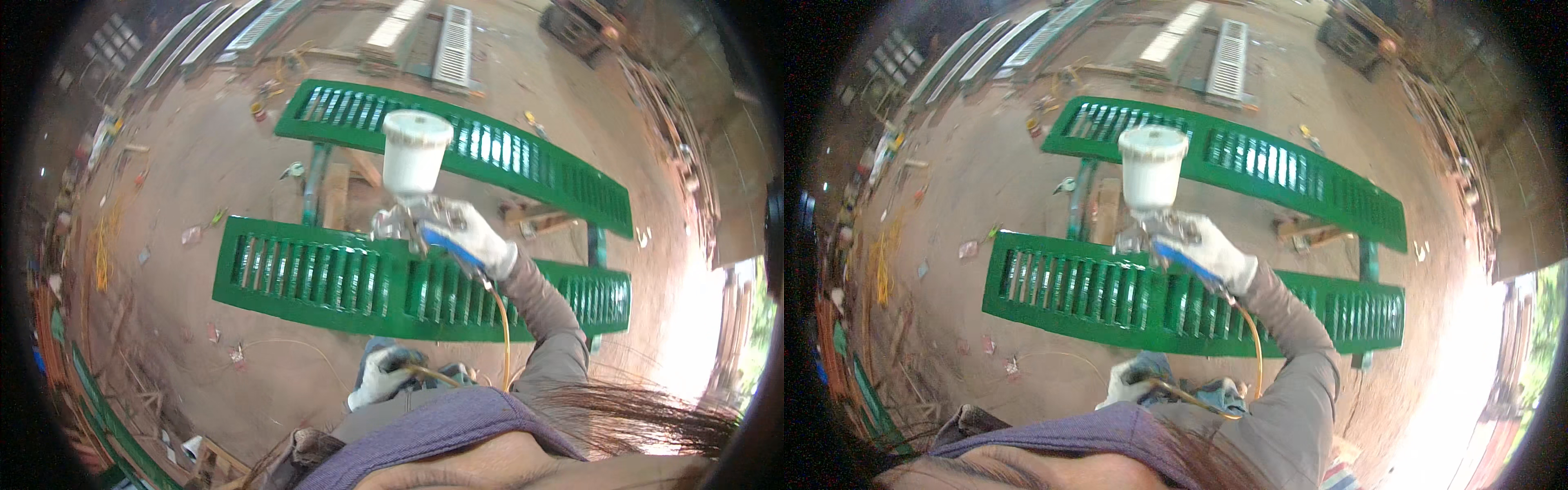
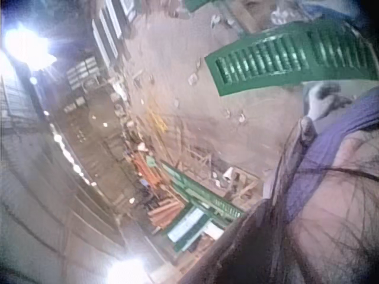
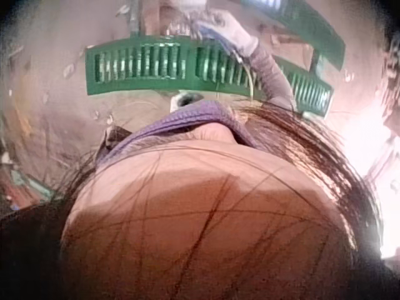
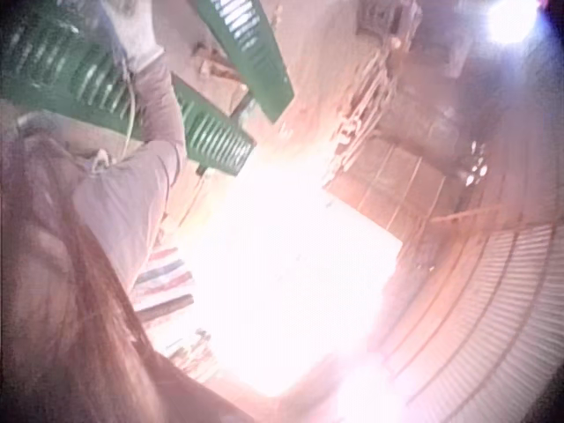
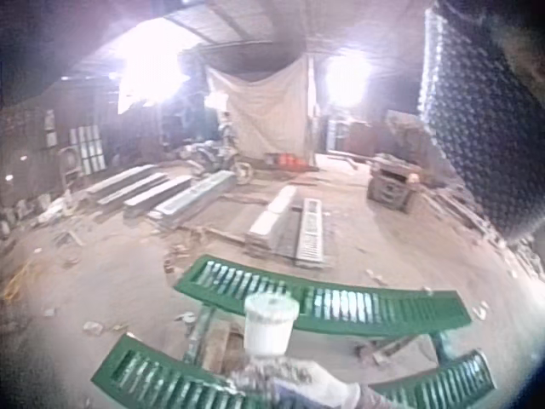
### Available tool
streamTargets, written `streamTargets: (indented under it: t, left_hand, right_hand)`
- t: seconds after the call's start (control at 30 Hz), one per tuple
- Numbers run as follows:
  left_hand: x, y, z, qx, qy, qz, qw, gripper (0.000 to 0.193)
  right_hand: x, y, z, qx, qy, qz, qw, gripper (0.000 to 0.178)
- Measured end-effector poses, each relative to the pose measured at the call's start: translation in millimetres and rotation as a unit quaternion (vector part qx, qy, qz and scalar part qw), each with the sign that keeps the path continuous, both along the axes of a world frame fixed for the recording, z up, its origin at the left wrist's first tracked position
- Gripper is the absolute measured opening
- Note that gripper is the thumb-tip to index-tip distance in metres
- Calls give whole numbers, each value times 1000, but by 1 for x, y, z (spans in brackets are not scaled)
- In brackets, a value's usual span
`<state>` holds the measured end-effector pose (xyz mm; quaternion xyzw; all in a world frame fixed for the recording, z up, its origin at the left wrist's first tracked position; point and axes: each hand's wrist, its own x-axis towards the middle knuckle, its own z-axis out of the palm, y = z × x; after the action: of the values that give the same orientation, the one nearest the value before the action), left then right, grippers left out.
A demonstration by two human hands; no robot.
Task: The person uses a spray gun to apply green paint to two long metal grates resting on wooden supports. The person moves the spray gun back and forth along the length of the grates to ensure even coverage.
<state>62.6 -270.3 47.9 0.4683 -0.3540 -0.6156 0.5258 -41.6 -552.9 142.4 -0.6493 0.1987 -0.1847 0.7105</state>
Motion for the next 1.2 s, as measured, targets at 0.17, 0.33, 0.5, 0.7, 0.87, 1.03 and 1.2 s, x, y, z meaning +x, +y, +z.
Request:
streamTargets:
  t: [0.17, 0.33, 0.5, 0.7, 0.87, 1.03, 1.2]
  left_hand:
    - [-121, 6, -10, -10, 63, 73, 995, 56]
    - [-283, 16, -48, -34, 62, 21, 997, 56]
    - [-370, 35, -86, 126, 237, -233, 935, 50]
    - [-462, 5, -86, 169, 209, -362, 893, 45]
    - [-512, -39, -98, 145, 151, -420, 883, 42]
    - [-552, -103, -126, 313, 250, -467, 788, 37]
    - [-627, -100, -81, -20, 230, -285, 930, 31]
  right_hand:
    - [-177, 107, 31, 26, 6, -14, 1000, 49]
    - [-351, 202, -18, -51, 48, -163, 984, 46]
    - [-467, 289, -29, 42, 46, -343, 937, 46]
    - [-564, 329, -26, -15, 78, -451, 889, 49]
    - [-603, 318, -29, -44, 135, -458, 877, 47]
    - [-643, 285, -36, -7, 156, -433, 888, 54]
    - [-693, 244, -25, 65, 126, -434, 889, 59]
